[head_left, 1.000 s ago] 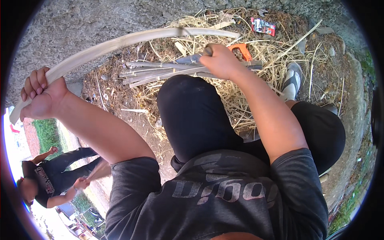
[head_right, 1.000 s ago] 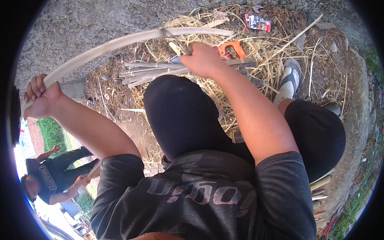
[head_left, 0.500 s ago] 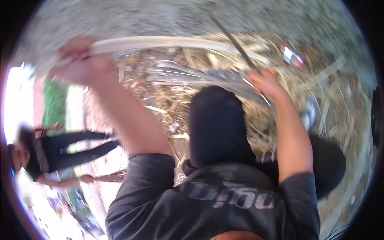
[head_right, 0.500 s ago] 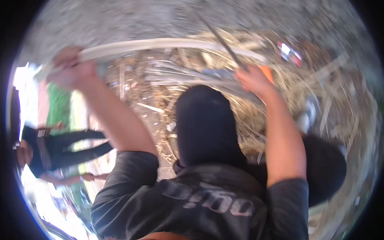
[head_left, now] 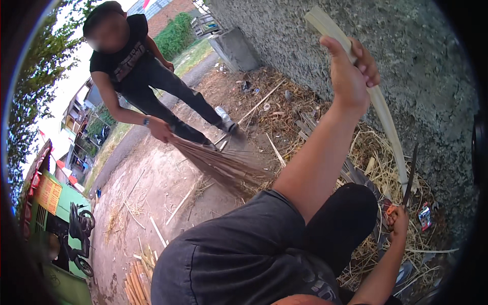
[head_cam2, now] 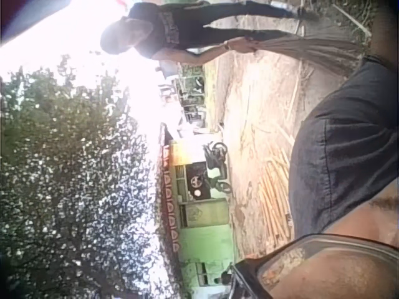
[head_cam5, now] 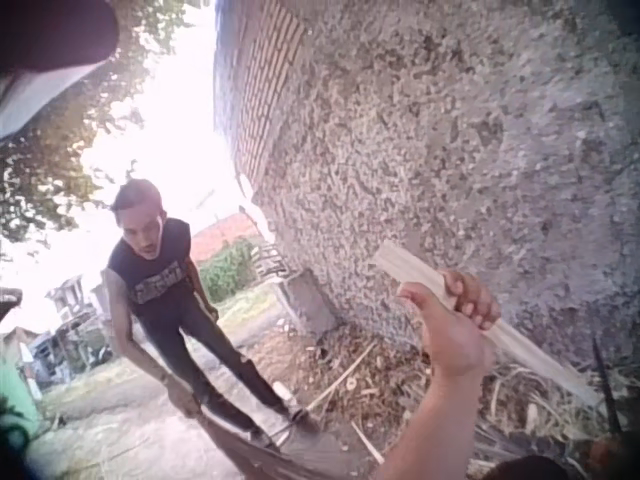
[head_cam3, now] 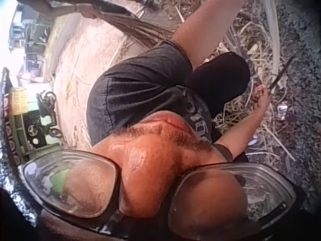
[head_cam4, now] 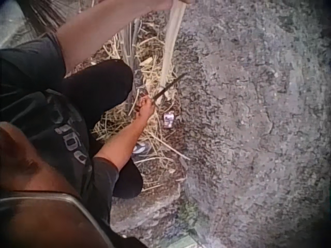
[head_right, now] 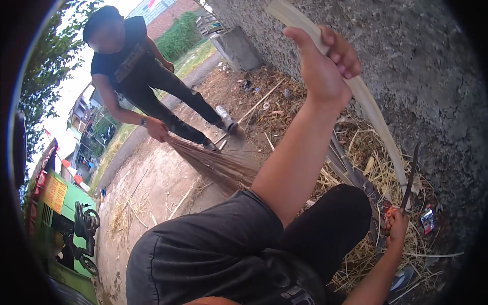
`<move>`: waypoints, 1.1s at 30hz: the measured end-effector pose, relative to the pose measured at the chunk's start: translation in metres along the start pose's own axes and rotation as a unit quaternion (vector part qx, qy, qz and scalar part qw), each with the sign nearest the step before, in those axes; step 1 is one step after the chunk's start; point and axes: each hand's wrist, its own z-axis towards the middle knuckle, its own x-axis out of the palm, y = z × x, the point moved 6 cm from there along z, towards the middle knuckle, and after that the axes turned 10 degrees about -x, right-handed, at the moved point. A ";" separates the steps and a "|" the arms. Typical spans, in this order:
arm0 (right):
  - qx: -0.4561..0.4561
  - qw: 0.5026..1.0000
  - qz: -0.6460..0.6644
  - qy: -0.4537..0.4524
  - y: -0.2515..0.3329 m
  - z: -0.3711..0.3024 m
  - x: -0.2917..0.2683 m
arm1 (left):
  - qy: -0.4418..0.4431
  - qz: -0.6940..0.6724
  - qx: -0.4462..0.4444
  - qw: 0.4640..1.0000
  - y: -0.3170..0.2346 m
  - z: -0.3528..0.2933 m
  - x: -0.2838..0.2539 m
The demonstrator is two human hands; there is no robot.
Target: Shaving and smoothing the surface of a bamboo strip using a machete.
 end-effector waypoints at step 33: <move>-0.228 0.950 -0.200 -0.072 0.021 0.021 0.001 | 0.000 0.013 0.001 1.000 0.005 0.009 0.009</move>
